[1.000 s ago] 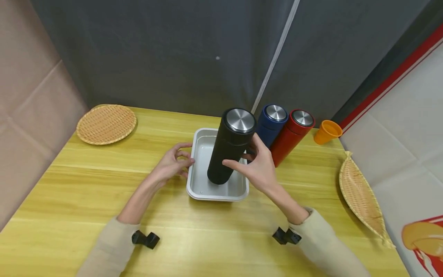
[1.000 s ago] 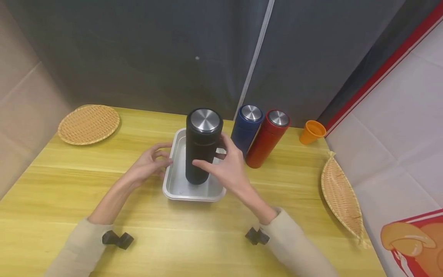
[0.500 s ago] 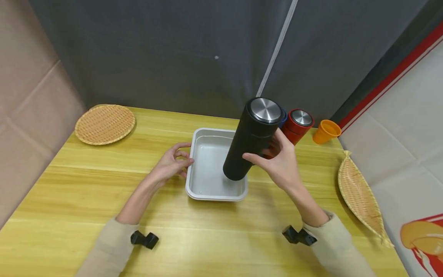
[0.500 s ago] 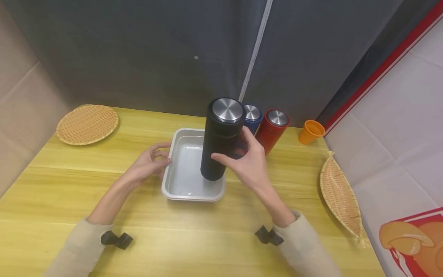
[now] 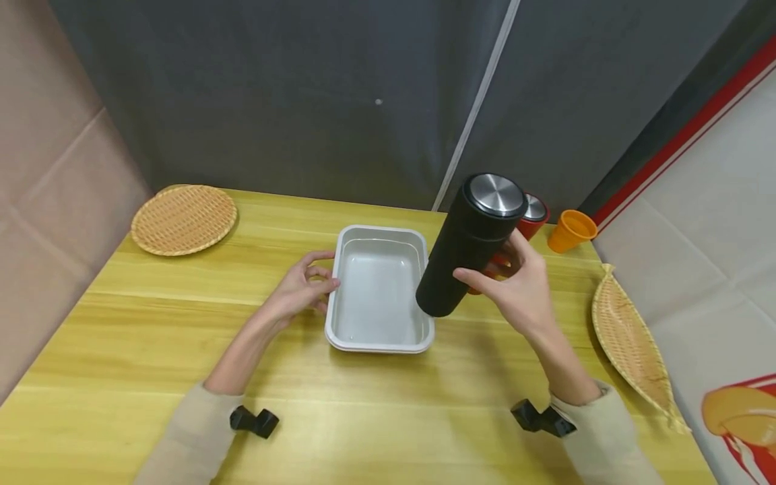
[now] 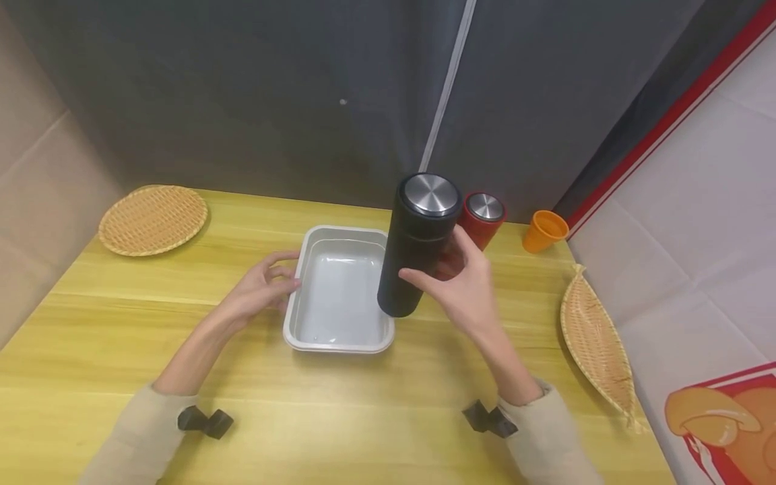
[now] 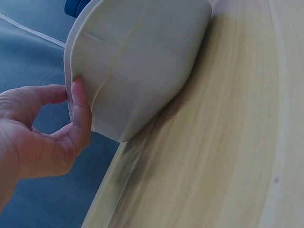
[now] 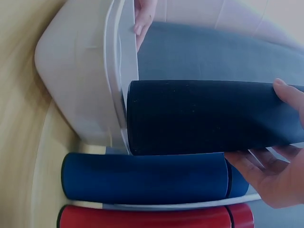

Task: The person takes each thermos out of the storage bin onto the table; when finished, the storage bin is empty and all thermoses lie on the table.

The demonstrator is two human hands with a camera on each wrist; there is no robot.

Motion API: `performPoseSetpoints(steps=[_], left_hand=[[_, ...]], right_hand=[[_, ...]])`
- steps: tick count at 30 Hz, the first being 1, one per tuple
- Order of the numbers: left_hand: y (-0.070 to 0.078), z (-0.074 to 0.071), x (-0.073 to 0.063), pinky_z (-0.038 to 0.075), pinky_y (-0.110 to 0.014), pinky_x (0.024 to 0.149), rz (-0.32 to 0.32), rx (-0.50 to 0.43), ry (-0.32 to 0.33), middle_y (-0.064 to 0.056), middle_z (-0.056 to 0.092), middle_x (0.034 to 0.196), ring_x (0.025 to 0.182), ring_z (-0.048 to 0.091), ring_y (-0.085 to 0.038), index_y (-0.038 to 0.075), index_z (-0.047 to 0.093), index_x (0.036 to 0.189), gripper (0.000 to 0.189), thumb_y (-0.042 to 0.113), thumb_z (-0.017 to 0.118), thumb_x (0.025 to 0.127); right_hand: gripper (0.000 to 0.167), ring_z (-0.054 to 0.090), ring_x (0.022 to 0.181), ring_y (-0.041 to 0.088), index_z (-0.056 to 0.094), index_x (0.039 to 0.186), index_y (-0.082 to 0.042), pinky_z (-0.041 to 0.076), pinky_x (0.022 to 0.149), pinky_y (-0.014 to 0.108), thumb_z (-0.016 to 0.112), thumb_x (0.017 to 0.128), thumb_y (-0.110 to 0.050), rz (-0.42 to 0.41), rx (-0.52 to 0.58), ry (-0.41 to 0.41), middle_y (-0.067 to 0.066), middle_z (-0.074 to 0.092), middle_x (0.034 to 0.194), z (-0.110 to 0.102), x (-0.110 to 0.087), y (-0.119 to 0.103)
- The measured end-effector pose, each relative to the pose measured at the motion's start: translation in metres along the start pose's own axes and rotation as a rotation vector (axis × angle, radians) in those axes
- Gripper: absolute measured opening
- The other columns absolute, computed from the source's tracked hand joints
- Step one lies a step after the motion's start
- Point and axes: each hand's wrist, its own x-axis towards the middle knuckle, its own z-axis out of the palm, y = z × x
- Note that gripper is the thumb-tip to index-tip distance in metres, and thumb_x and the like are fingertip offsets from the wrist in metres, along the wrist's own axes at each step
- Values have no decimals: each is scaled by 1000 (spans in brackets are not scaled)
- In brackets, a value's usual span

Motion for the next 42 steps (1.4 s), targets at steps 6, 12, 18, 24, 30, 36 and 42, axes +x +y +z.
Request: performPoseSetpoints(steps=[6, 12, 18, 24, 30, 36, 42], left_hand=[[1, 1, 0, 59, -37, 58, 4, -8, 1, -18, 51, 108, 75, 61, -23, 6, 33, 144, 62, 0, 63, 90], [2, 2, 0, 59, -38, 59, 4, -14, -8, -18, 51, 109, 75, 60, -24, 6, 33, 144, 62, 1, 63, 90], [1, 2, 0, 59, -38, 59, 4, -15, -8, -18, 51, 108, 74, 60, -23, 5, 33, 144, 62, 1, 64, 90], [1, 1, 0, 59, -39, 59, -2, -14, -9, -18, 51, 109, 74, 60, -24, 6, 33, 144, 62, 2, 64, 90], [1, 0, 1, 59, -42, 59, -13, -5, -5, -18, 51, 109, 71, 60, -23, 5, 33, 143, 61, 3, 64, 91], [0, 0, 2, 59, -41, 58, -8, -9, -17, -19, 51, 109, 70, 60, -23, 5, 32, 144, 62, 3, 64, 91], [0, 0, 0, 59, -43, 58, -8, -16, -18, -18, 50, 108, 71, 61, -23, 5, 32, 144, 62, 3, 64, 91]], right_hand=[[58, 62, 91, 20, 59, 125, -7, 56, 77, 21, 80, 73, 6, 9, 7, 45, 3, 63, 110, -13, -4, 8], [59, 62, 94, 18, 61, 126, -8, 55, 77, 18, 80, 72, 7, 30, -15, 101, 4, 63, 111, -32, -11, 17], [61, 60, 98, 17, 59, 129, -10, 55, 78, 17, 80, 73, 5, 64, -26, 96, 4, 62, 112, -44, -15, 27], [60, 60, 99, 16, 60, 127, -8, 55, 77, 17, 79, 73, 8, 94, 24, 121, 4, 63, 111, -49, -20, 37], [59, 60, 100, 15, 60, 126, -9, 55, 74, 16, 79, 73, 6, 136, 8, 161, 2, 62, 110, -57, -23, 50], [56, 59, 98, 13, 60, 126, -12, 53, 73, 13, 80, 75, 3, 190, -29, 212, 1, 62, 109, -68, -26, 62], [53, 59, 97, 10, 61, 124, -14, 52, 71, 12, 81, 76, -2, 239, -115, 277, -3, 62, 105, -79, -26, 75]])
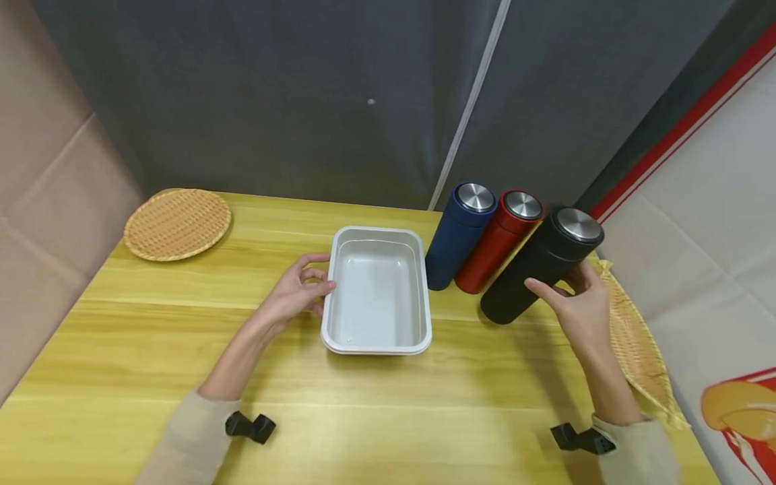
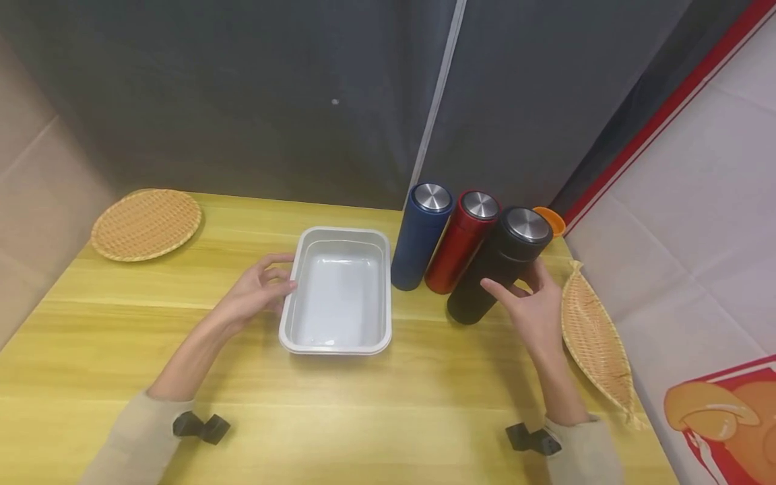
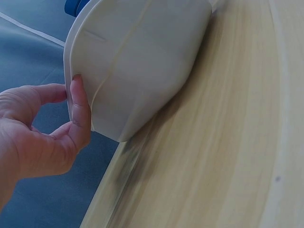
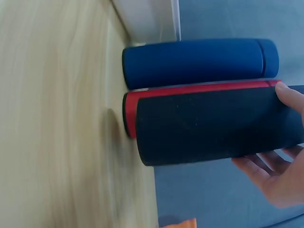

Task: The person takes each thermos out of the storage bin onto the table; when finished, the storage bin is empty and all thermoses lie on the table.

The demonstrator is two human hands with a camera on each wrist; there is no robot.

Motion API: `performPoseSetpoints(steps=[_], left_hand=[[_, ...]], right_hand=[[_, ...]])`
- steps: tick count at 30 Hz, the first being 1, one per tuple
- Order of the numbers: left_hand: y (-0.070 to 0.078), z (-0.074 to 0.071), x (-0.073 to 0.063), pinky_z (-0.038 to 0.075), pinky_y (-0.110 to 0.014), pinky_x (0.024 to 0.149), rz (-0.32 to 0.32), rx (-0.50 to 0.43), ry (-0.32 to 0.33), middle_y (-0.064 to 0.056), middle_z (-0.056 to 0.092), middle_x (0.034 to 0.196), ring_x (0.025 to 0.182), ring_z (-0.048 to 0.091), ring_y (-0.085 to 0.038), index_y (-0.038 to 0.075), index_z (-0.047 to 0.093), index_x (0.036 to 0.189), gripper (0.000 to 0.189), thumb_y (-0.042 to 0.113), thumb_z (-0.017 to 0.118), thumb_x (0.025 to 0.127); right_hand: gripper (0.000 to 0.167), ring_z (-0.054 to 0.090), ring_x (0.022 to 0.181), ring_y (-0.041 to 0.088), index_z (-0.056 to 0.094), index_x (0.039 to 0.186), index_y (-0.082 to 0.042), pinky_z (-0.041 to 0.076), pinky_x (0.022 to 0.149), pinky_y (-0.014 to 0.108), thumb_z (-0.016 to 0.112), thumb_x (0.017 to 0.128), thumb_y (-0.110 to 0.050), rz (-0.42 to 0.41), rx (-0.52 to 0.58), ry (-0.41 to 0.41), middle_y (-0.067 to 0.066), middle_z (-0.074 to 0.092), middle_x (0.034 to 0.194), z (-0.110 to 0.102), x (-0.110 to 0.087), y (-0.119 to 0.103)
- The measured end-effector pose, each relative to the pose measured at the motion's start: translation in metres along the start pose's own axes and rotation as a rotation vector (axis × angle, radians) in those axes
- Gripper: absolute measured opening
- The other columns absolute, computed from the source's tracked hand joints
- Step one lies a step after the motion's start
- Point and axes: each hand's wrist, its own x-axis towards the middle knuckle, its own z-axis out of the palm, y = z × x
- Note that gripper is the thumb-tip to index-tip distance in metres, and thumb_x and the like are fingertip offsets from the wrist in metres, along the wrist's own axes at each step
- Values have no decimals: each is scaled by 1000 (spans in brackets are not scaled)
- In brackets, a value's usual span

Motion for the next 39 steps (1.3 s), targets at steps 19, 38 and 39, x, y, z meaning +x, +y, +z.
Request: performPoseSetpoints(steps=[19, 38, 39], left_hand=[[-1, -2, -1, 59, -39, 56, 9, 13, 12, -17, 50, 106, 68, 60, -20, 4, 32, 144, 62, 3, 64, 91], [2, 0, -2, 59, -44, 59, 15, 15, 0, -18, 50, 108, 69, 60, -22, 3, 32, 144, 61, 2, 63, 91], [2, 0, -2, 59, -44, 59, 15, 15, 2, -18, 50, 108, 69, 60, -22, 4, 32, 144, 61, 3, 63, 91]], right_hand=[[59, 55, 95, 9, 57, 128, -18, 45, 82, 21, 83, 76, -15, 35, -52, 104, -5, 59, 109, 10, 54, 37], [65, 52, 99, 8, 49, 137, -18, 44, 81, 19, 80, 80, -21, 73, -92, 20, -7, 55, 114, 11, 64, 42], [65, 52, 99, 8, 49, 137, -18, 44, 81, 19, 80, 80, -20, 67, -85, 17, -7, 55, 114, 11, 64, 43]])
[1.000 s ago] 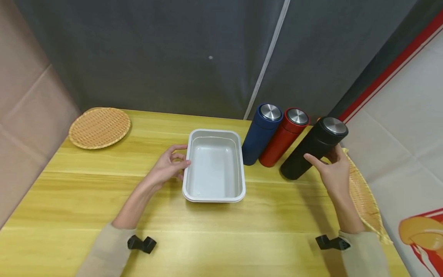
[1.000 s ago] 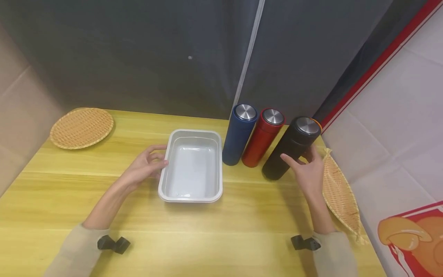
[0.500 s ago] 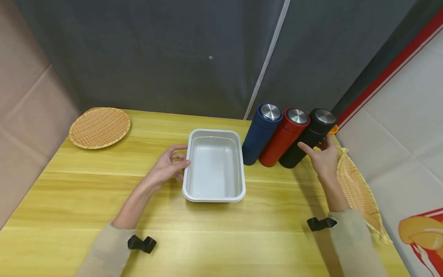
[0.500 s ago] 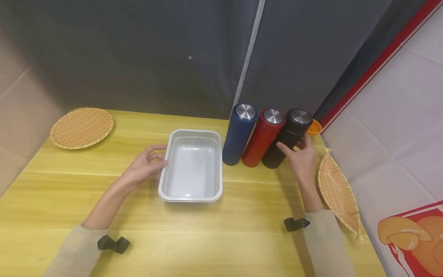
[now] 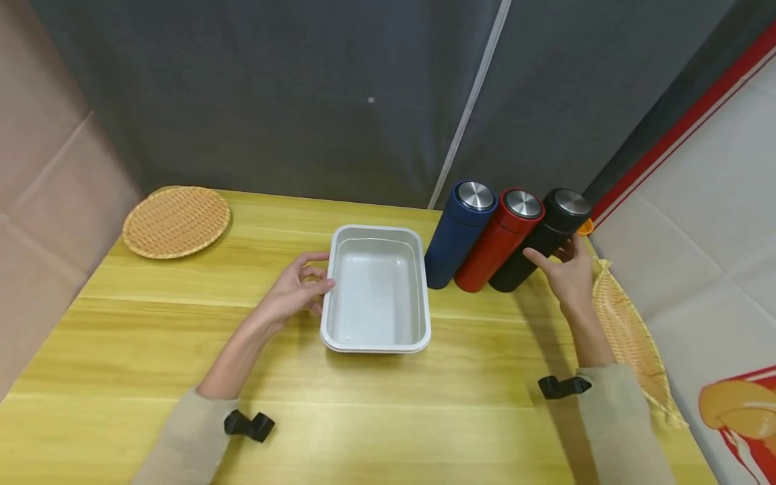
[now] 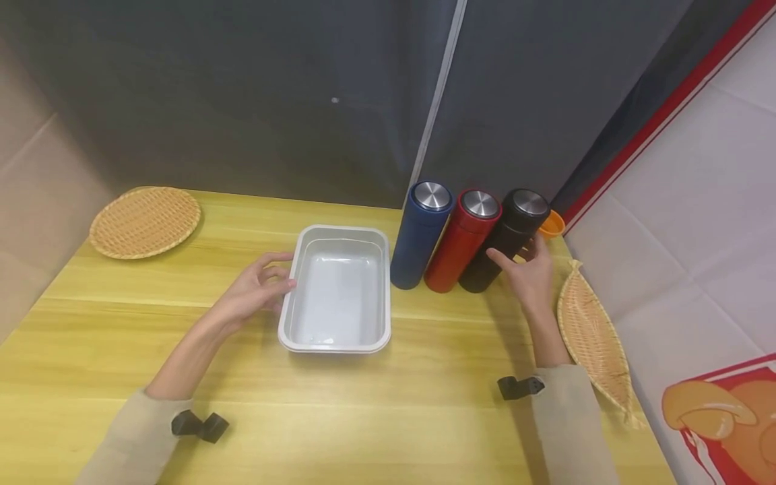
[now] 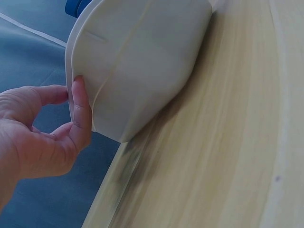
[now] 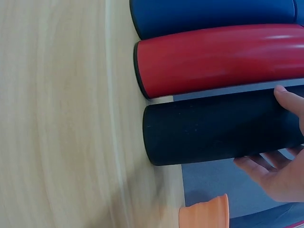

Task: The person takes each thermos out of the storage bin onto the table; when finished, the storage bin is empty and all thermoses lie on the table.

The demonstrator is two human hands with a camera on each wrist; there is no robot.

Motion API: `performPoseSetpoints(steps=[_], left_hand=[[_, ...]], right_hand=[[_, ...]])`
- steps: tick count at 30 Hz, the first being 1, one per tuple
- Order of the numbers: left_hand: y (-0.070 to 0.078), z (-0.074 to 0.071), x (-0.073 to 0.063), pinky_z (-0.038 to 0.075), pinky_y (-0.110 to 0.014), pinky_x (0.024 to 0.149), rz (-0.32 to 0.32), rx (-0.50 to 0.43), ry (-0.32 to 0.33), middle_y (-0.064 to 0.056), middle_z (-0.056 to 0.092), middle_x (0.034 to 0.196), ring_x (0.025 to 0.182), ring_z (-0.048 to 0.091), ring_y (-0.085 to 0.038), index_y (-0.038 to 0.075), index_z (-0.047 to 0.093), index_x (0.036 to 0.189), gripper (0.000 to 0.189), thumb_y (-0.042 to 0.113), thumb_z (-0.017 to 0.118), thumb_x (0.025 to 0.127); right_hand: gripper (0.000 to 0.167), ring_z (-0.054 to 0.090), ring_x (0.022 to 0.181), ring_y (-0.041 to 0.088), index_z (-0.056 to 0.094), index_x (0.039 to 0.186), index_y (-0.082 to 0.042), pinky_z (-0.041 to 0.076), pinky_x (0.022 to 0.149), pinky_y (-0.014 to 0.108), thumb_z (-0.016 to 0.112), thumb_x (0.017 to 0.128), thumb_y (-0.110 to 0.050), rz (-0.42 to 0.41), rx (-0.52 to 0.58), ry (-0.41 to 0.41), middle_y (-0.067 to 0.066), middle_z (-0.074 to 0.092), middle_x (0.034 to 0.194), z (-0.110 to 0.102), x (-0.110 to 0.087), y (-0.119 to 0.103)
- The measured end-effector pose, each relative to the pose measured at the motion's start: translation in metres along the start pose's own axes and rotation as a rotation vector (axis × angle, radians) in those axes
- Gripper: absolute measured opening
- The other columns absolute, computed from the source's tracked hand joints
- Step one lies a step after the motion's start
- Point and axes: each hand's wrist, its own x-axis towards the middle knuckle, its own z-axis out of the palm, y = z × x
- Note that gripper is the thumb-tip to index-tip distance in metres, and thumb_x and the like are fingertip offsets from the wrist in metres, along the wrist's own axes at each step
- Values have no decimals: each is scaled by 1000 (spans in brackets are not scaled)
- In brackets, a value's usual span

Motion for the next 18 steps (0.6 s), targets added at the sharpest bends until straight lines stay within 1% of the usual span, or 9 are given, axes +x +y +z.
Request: performPoseSetpoints(steps=[5, 8, 11, 14, 16, 17, 18], left_hand=[[2, 1, 0, 59, -43, 58, 0, 11, 0, -17, 50, 108, 70, 60, -22, 4, 32, 144, 60, 3, 62, 92], [2, 1, -1, 59, -42, 58, 2, 20, 4, -17, 49, 109, 72, 60, -22, 5, 32, 144, 59, 3, 61, 93], [1, 1, -2, 59, -43, 61, 1, 19, 2, -20, 50, 112, 75, 61, -24, 5, 33, 145, 58, 5, 60, 94], [1, -1, -5, 60, -43, 65, 11, 21, 5, -23, 50, 117, 79, 60, -24, 6, 32, 146, 55, 11, 58, 97], [1, -2, -9, 60, -44, 69, 20, 24, 15, -25, 50, 121, 82, 60, -26, 5, 31, 147, 53, 15, 54, 100], [2, -4, -11, 59, -45, 70, 28, 33, 22, -26, 49, 122, 85, 60, -28, 4, 31, 147, 52, 16, 52, 101], [2, -5, -13, 59, -45, 72, 36, 50, 30, -26, 49, 123, 87, 59, -30, 3, 30, 147, 52, 17, 51, 101]], right_hand=[[63, 53, 100, 8, 49, 135, -18, 45, 81, 18, 80, 80, -19, -13, 20, 1, -7, 55, 113, 0, -3, 4], [63, 53, 100, 7, 48, 136, -17, 45, 81, 18, 79, 81, -17, -23, 22, -14, -9, 55, 112, 0, -5, 6], [65, 54, 103, 10, 44, 140, -14, 46, 82, 18, 76, 83, -14, -29, 21, -38, -4, 55, 116, 0, -9, 9], [70, 52, 113, 20, 36, 147, -11, 46, 84, 16, 72, 87, -13, -21, 0, -88, 8, 53, 129, -1, -16, 11], [74, 49, 121, 29, 28, 151, -9, 46, 86, 17, 70, 89, -15, -8, -16, -132, 17, 47, 138, -2, -22, 10], [76, 47, 124, 33, 24, 152, -8, 46, 89, 19, 68, 91, -17, 1, -24, -160, 20, 43, 142, -3, -26, 9], [77, 43, 128, 37, 19, 153, -7, 46, 93, 23, 66, 93, -18, 12, -26, -188, 22, 38, 146, -5, -30, 7]])
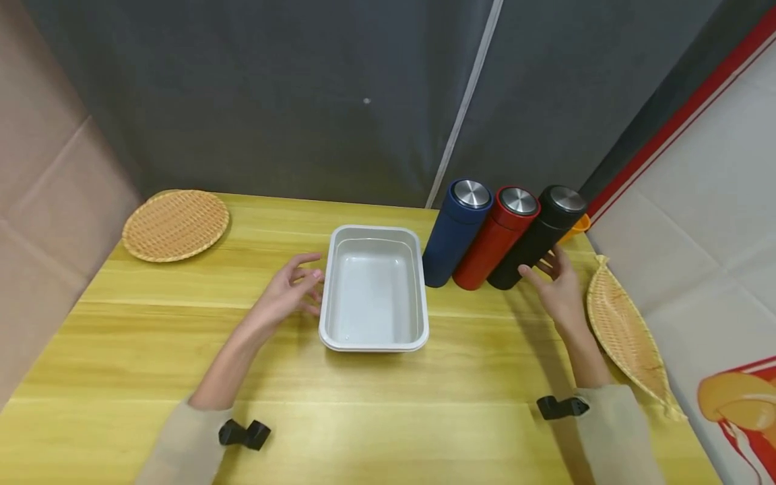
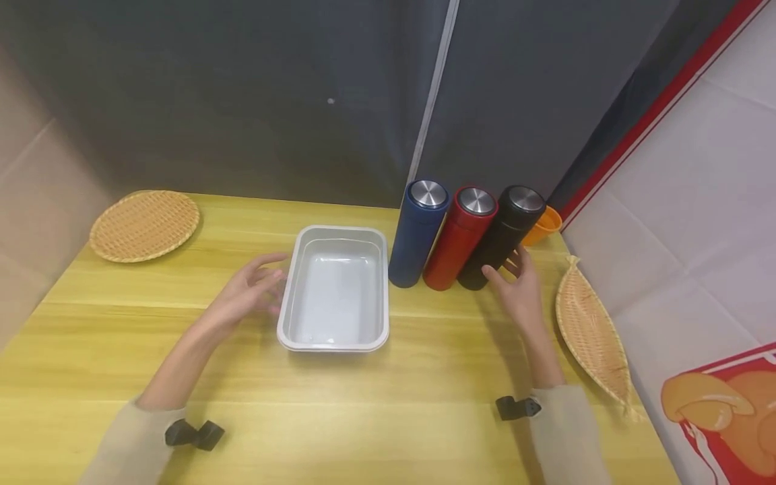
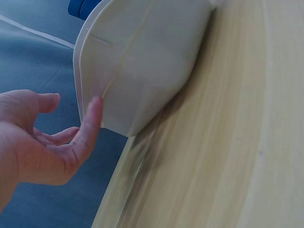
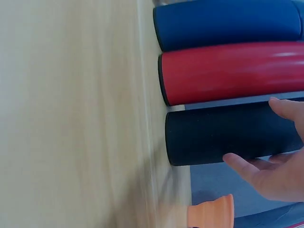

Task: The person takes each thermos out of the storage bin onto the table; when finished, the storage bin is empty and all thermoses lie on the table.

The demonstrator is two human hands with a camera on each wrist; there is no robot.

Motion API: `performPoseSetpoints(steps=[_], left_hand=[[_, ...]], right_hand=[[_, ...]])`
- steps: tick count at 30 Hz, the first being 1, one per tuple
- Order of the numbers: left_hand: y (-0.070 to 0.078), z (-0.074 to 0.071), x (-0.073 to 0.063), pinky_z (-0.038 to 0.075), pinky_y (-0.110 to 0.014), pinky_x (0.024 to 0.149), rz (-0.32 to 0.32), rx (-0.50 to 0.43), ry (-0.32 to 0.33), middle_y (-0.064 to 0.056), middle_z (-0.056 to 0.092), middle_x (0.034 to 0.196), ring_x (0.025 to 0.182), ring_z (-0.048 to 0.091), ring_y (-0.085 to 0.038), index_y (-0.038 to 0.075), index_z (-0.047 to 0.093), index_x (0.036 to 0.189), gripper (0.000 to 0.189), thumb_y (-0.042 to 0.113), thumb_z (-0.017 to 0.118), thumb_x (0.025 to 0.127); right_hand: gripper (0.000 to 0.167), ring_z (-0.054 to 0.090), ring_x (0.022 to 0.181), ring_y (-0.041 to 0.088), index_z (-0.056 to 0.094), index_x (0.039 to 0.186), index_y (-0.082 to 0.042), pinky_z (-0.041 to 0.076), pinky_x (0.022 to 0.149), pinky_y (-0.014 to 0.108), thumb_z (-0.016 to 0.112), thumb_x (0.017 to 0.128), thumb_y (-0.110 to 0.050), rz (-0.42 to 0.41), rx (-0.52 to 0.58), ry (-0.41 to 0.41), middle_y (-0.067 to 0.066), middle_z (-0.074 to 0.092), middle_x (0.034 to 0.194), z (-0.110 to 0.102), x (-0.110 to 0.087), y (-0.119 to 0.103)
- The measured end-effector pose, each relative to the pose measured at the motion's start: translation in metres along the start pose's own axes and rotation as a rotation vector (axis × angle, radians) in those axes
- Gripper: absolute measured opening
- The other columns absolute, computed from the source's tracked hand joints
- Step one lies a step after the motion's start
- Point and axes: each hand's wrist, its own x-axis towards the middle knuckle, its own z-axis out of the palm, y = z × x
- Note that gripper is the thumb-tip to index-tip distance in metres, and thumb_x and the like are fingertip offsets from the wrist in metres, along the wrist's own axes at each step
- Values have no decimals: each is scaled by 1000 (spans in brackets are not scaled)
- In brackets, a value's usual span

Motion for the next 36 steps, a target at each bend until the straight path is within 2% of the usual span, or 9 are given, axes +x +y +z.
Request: performPoseSetpoints(steps=[3, 6, 10, 13, 17, 20, 23, 29, 36], left_hand=[[2, -2, -8, 58, -47, 76, 34, 103, 37, -29, 48, 125, 97, 58, -39, 0, 29, 147, 51, 18, 47, 103], [5, -4, -16, 55, -49, 82, 109, 337, 108, -28, 49, 127, 106, 55, -42, -2, 30, 146, 51, 22, 46, 103], [6, -5, -25, 42, -58, 99, 196, 647, 202, -26, 42, 138, 123, 44, -43, 1, 28, 149, 56, 31, 40, 104], [2, -3, -28, 24, -66, 107, 211, 791, 221, -25, 25, 152, 136, 26, -45, 7, 21, 153, 59, 39, 33, 105], [-6, -2, -30, 2, -71, 109, 187, 951, 221, -16, -4, 159, 144, 1, -39, 12, 11, 155, 62, 43, 28, 105], [-11, -1, -30, -11, -68, 107, 172, 1040, 215, -10, -17, 157, 143, -14, -32, 13, 5, 155, 63, 42, 29, 105], [-14, -2, -28, -18, -64, 106, 167, 1105, 209, -8, -23, 155, 141, -21, -28, 13, 1, 155, 65, 42, 29, 104], [-15, -6, -25, -16, -65, 107, 128, 1190, 141, -10, -22, 155, 142, -16, -32, 12, -3, 154, 68, 44, 30, 104], [-15, -8, -23, -16, -65, 108, 117, 1219, 96, -10, -20, 156, 143, -9, -37, 11, -1, 155, 68, 44, 29, 104]], right_hand=[[78, 35, 132, 44, 11, 153, -2, 42, 105, 43, 60, 96, -20, 13, -27, -48, 26, 28, 150, 1, -15, -8], [76, 29, 133, 48, 11, 151, 4, 36, 104, 60, 59, 96, -17, -34, -113, -47, 31, 23, 150, 13, -34, -17], [72, 26, 134, 49, 21, 149, 7, 31, 104, 65, 63, 94, -13, -166, -298, -51, 33, 24, 149, 41, -57, -27], [67, 22, 135, 50, 30, 148, 3, 26, 106, 66, 64, 93, -16, -248, -438, -104, 30, 22, 151, 60, -67, -31], [62, 19, 137, 50, 36, 147, -1, 22, 109, 65, 63, 95, -24, -313, -608, -169, 28, 20, 153, 79, -71, -33], [64, 16, 139, 49, 34, 148, -2, 19, 110, 65, 59, 97, -30, -326, -683, -200, 27, 17, 154, 89, -72, -33], [66, 11, 140, 48, 30, 151, -4, 15, 110, 66, 55, 98, -34, -318, -724, -227, 26, 14, 156, 94, -75, -33], [68, -4, 143, 43, 19, 154, -9, 9, 112, 66, 45, 101, -43, -276, -779, -310, 21, 3, 158, 100, -78, -31], [67, -4, 143, 41, 22, 153, -7, 8, 112, 66, 48, 100, -40, -288, -774, -314, 21, 5, 158, 102, -79, -30]])
